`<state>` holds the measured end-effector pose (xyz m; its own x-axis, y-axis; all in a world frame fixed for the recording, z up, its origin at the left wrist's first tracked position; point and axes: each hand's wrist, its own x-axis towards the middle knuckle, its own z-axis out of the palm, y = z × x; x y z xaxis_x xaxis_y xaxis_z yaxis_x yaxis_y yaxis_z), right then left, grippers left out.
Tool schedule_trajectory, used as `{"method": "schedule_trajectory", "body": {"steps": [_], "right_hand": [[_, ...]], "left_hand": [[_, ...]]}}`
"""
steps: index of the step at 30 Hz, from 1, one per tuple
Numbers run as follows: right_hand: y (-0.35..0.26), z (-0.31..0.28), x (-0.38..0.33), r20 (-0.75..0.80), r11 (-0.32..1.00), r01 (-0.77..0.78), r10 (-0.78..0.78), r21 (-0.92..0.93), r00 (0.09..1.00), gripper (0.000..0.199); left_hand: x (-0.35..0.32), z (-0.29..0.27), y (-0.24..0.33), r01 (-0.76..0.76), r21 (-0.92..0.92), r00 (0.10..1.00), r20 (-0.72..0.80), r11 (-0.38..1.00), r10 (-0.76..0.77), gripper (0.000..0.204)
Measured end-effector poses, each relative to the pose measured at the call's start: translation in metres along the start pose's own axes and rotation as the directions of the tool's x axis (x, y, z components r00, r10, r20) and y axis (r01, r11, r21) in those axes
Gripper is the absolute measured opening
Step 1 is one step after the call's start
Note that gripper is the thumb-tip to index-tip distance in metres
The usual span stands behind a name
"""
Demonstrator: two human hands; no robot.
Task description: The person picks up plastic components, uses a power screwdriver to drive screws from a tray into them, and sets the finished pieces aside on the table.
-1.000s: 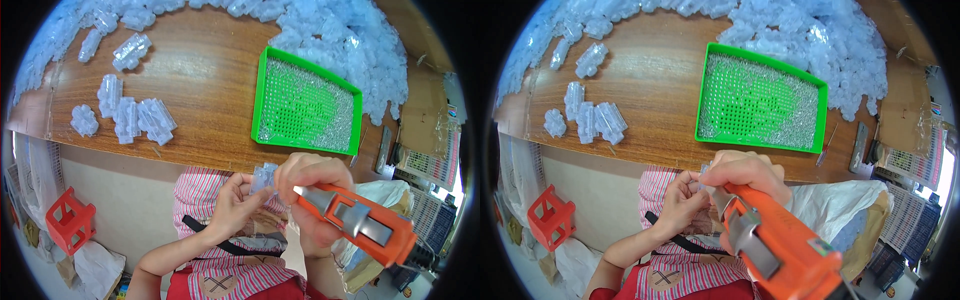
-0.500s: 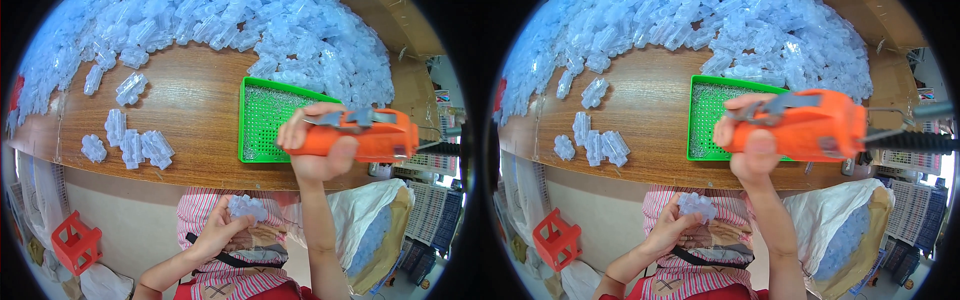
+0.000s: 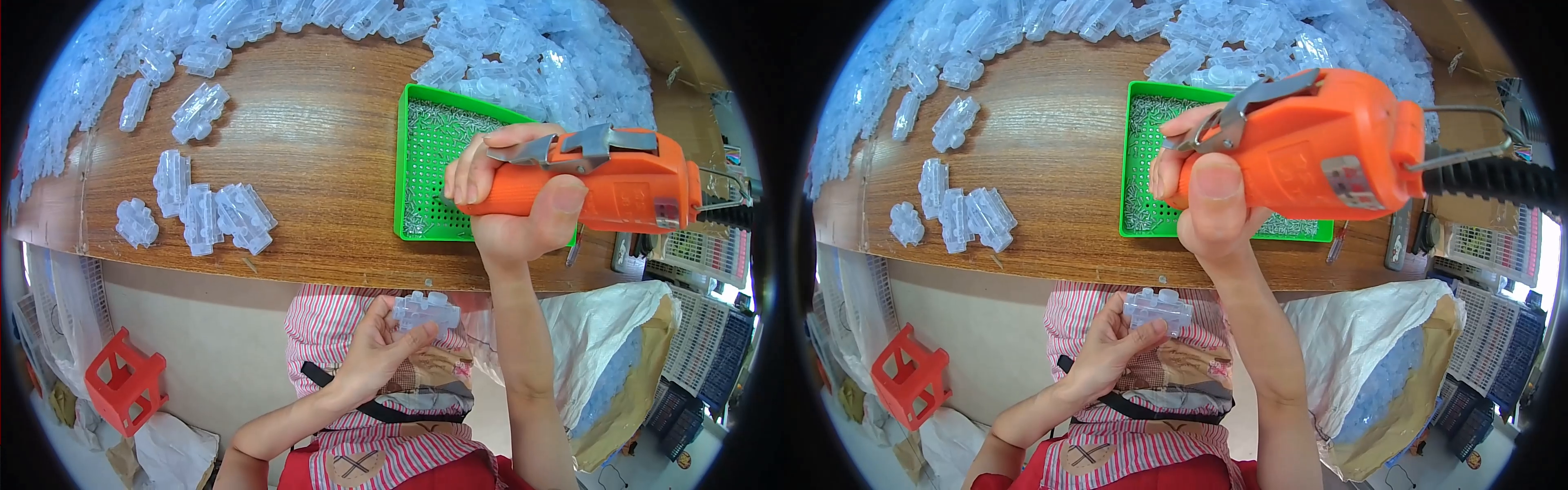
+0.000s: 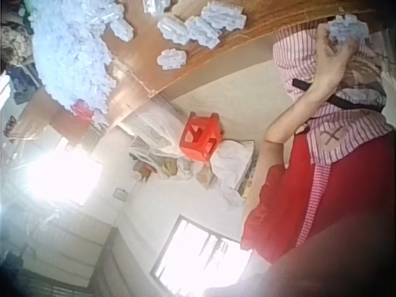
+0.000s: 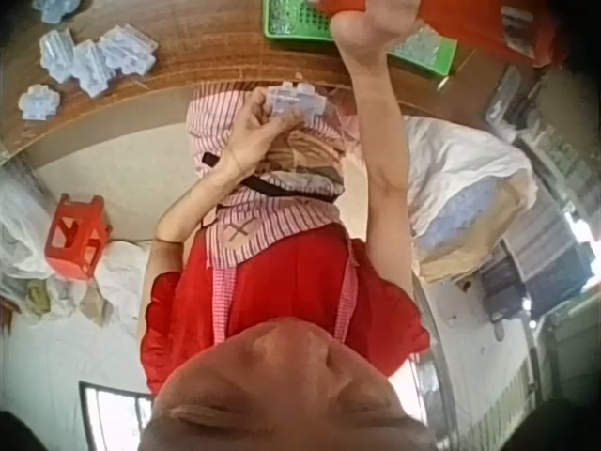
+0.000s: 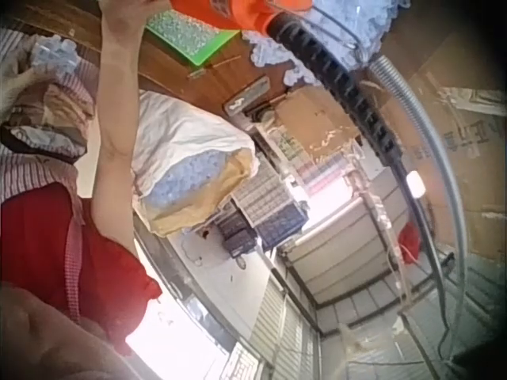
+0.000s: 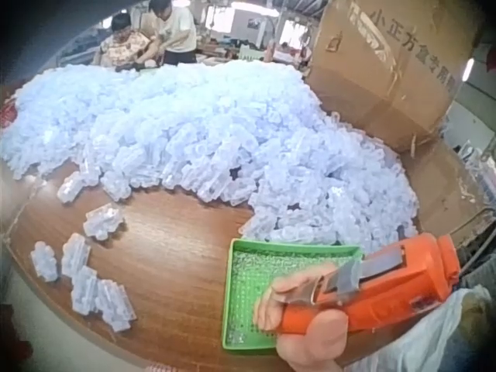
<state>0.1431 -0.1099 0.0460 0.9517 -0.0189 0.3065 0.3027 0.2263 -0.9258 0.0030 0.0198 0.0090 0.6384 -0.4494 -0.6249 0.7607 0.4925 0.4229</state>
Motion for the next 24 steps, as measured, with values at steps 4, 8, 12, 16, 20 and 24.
{"method": "schedule_trajectory", "body": {"steps": [4,8,12,16,20,24], "right_hand": [[0.0,-0.001,-0.001,-0.009,1.0,0.008,-0.008,0.002,1.0,0.068],[0.001,0.0,-0.001,-0.023,1.0,0.003,-0.003,-0.018,1.0,0.069],[0.0,-0.001,-0.001,-0.006,0.998,0.007,-0.007,-0.056,1.0,0.069],[-0.011,-0.003,-0.001,0.008,0.989,0.022,-0.024,0.148,1.0,0.073],[-0.059,-0.016,-0.013,0.265,0.978,0.084,-0.134,0.189,0.955,0.073],[-0.075,-0.006,-0.048,0.169,0.995,0.051,-0.065,0.086,0.983,0.07]], "left_hand": [[0.002,0.002,-0.003,-0.02,0.015,1.0,-0.007,1.0,0.02,0.028],[0.004,0.006,-0.004,-0.023,-0.003,1.0,-0.01,1.0,0.023,0.029],[0.008,0.005,-0.009,-0.072,-0.033,0.997,-0.003,0.997,0.072,0.029],[0.013,0.003,-0.013,-0.105,-0.022,0.994,-0.006,0.994,0.105,0.03],[0.016,0.004,-0.016,-0.165,0.018,0.986,-0.019,0.986,0.165,0.03],[0.017,0.005,-0.02,-0.217,-0.003,0.975,-0.042,0.976,0.217,0.029]]}}
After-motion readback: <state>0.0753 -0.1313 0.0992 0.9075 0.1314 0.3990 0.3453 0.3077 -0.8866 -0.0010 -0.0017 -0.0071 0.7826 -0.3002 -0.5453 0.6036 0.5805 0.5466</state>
